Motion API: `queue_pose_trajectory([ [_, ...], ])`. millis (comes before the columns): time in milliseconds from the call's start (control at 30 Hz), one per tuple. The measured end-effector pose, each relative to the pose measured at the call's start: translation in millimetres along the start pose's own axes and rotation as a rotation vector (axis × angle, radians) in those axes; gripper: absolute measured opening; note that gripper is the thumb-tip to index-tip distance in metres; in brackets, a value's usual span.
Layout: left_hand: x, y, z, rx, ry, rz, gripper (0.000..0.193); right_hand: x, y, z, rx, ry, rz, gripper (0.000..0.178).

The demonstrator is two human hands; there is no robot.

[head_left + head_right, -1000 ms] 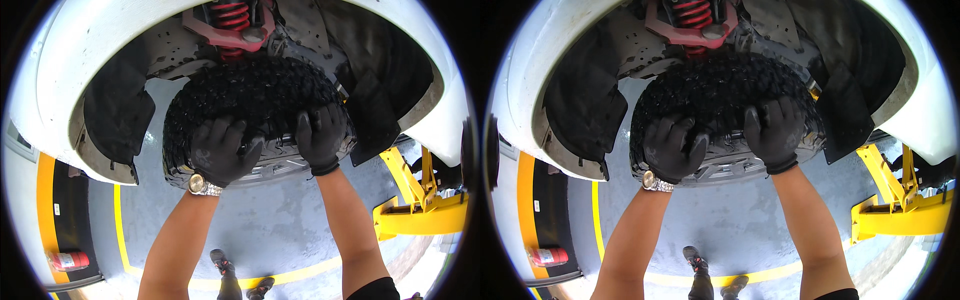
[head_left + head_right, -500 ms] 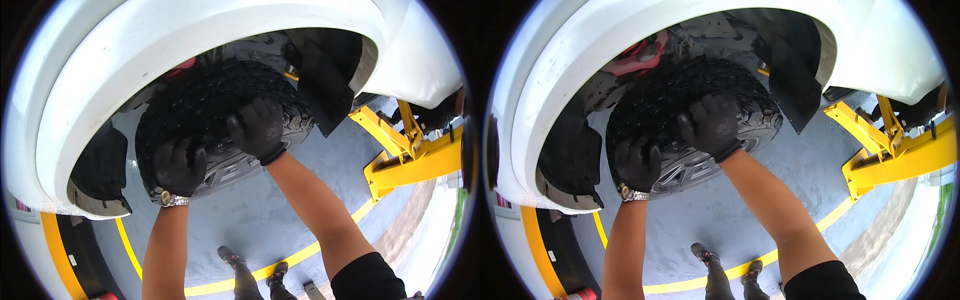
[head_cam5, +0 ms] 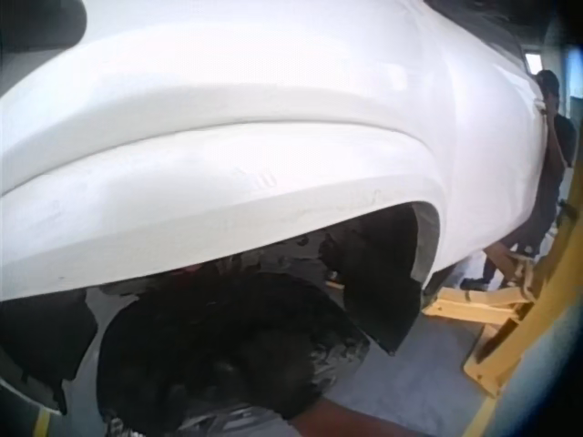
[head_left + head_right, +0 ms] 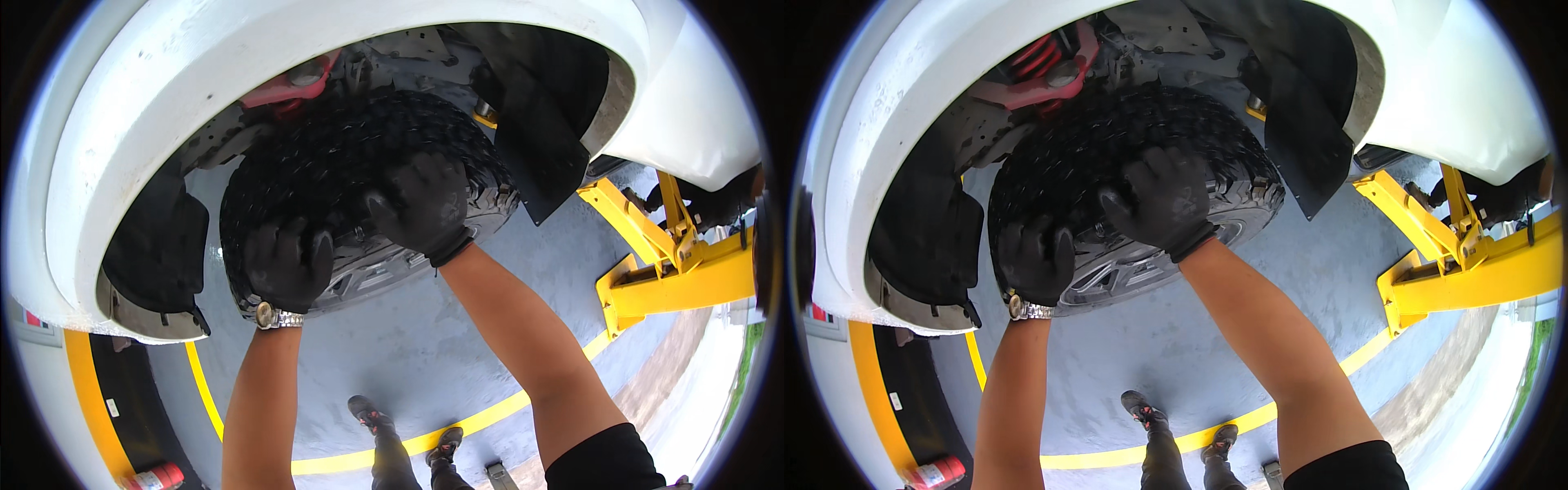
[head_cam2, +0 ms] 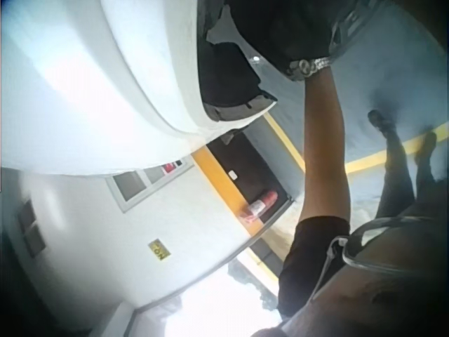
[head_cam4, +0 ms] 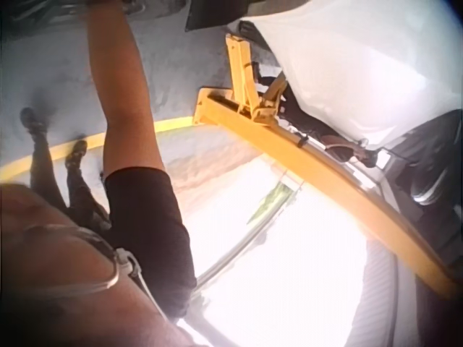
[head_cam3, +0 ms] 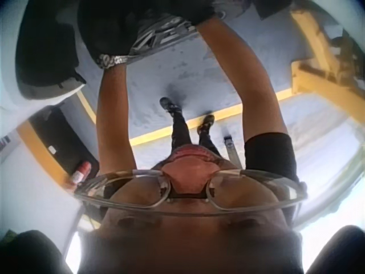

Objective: The person aligns and mounts a wheel onto a vehicle's hub by hand before spinning it to check for proper fit.

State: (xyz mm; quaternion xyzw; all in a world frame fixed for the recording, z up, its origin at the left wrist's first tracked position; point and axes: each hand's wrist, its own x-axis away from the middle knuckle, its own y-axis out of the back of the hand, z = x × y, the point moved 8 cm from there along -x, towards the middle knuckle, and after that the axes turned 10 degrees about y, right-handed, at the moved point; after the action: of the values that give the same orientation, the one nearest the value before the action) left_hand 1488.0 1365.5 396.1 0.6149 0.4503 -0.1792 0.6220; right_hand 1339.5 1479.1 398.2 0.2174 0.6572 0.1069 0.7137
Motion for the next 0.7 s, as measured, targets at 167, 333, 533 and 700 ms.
queue_pose_trajectory([
  [167, -0.3, -0.1, 2.3, -0.017, 0.012, -0.045, 0.026, 1.3, -1.4, 1.4, 0.006, 0.021, 0.020, 0.031],
  [333, 1.6, 0.6, 7.2, 0.009, 0.044, -0.054, 0.025, -0.3, -1.0, 5.1, -0.007, 0.044, 0.031, 0.034],
  [533, 3.0, 3.6, 12.1, 0.009, 0.061, -0.083, 0.027, -0.4, -4.5, 9.2, -0.038, 0.087, 0.041, 0.034],
  [700, 4.5, 8.2, 12.7, 0.084, 0.034, -0.114, 0.026, 0.2, -12.5, 13.3, 0.024, 0.120, 0.063, 0.031],
])
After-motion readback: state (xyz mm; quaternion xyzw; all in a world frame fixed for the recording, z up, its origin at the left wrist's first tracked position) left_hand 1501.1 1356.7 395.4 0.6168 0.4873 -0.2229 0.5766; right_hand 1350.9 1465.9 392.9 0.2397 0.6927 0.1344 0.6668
